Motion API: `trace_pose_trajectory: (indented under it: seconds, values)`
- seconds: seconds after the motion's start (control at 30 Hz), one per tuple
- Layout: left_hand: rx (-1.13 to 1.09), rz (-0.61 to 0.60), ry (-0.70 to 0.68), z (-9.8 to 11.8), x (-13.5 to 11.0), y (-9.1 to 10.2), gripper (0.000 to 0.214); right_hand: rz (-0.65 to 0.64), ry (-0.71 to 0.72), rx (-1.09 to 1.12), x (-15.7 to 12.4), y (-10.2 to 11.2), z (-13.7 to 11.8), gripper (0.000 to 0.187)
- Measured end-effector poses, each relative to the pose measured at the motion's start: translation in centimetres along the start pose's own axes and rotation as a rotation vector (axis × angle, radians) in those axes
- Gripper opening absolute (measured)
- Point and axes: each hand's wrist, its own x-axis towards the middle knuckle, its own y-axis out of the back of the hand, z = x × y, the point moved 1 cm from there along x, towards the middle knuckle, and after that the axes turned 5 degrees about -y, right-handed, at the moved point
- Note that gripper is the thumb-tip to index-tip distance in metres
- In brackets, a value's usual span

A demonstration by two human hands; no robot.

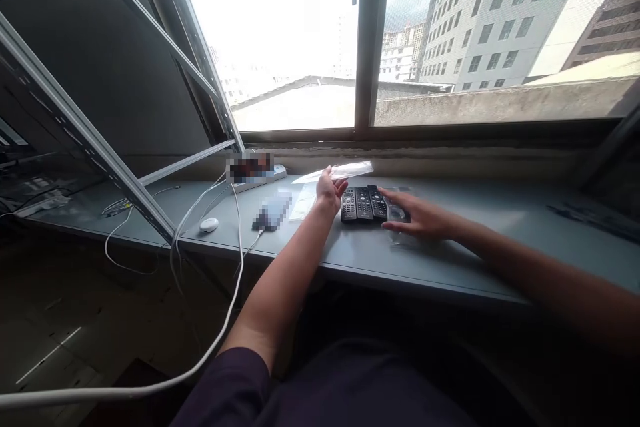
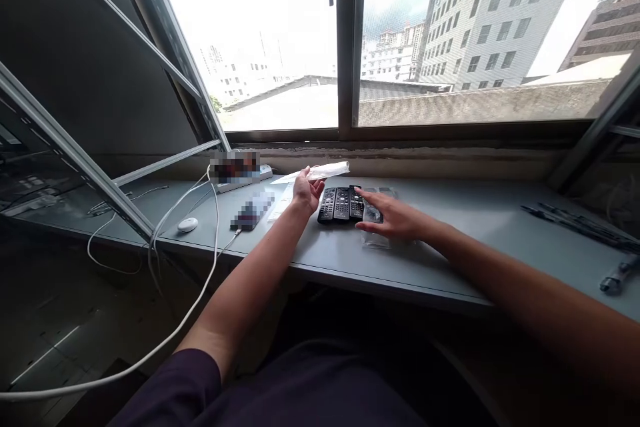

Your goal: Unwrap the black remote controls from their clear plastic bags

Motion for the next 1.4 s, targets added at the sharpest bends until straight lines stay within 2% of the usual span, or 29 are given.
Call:
trace_pose_trajectory:
  seconds: [0.1, 0.2, 0.33, 0.47, 0.67, 0.9, 1.03, 1.2, 1.33, 1.4]
  values:
    - [0.025, -0.014, 0.002, -0.1, -0.3, -0.2, 0.034, -0.059, 0.018, -0.017, 0.0, -0.3, 0.4, 0.084]
    - [0.058, -0.011, 0.002, -0.2, -0.2, -0.2, 0.034, -0.035, 0.034, -0.01, 0.1, -0.3, 0.2, 0.073]
    - [0.128, 0.001, -0.021, -0.2, 0.2, 0.0, 0.035, 0.004, 0.005, -0.014, 0.0, -0.4, -0.2, 0.077]
    - [0.125, 0.032, -0.026, -0.3, 0.6, 0.1, 0.037, 0.02, 0.028, -0.03, 0.0, -0.7, -0.4, 0.066]
    - [0.128, 0.022, -0.026, -0.7, 1.3, 0.2, 0.038, 0.006, 0.068, -0.056, 0.2, -0.7, -1.7, 0.06]
    - [0.149, 0.006, -0.028, -0.8, 1.3, -0.1, 0.039, 0.002, 0.038, -0.033, 0.1, -0.2, -2.1, 0.07]
    - [0.159, 0.012, -0.032, -0.7, 1.2, -0.2, 0.038, 0.034, 0.115, -0.097, -0.1, 0.0, -2.3, 0.058]
    - [0.135, 0.018, -0.018, -0.6, 1.6, -0.1, 0.04, 0.088, 0.14, -0.104, -0.2, 0.5, -3.2, 0.048]
    - [0.138, 0.031, -0.012, -0.7, 1.8, -0.1, 0.04, 0.176, 0.11, -0.024, 0.0, 0.9, -3.5, 0.047]
    - [0.144, 0.037, -0.009, -0.8, 1.8, -0.1, 0.039, 0.27, 0.073, 0.025, 0.1, 1.2, -3.4, 0.049]
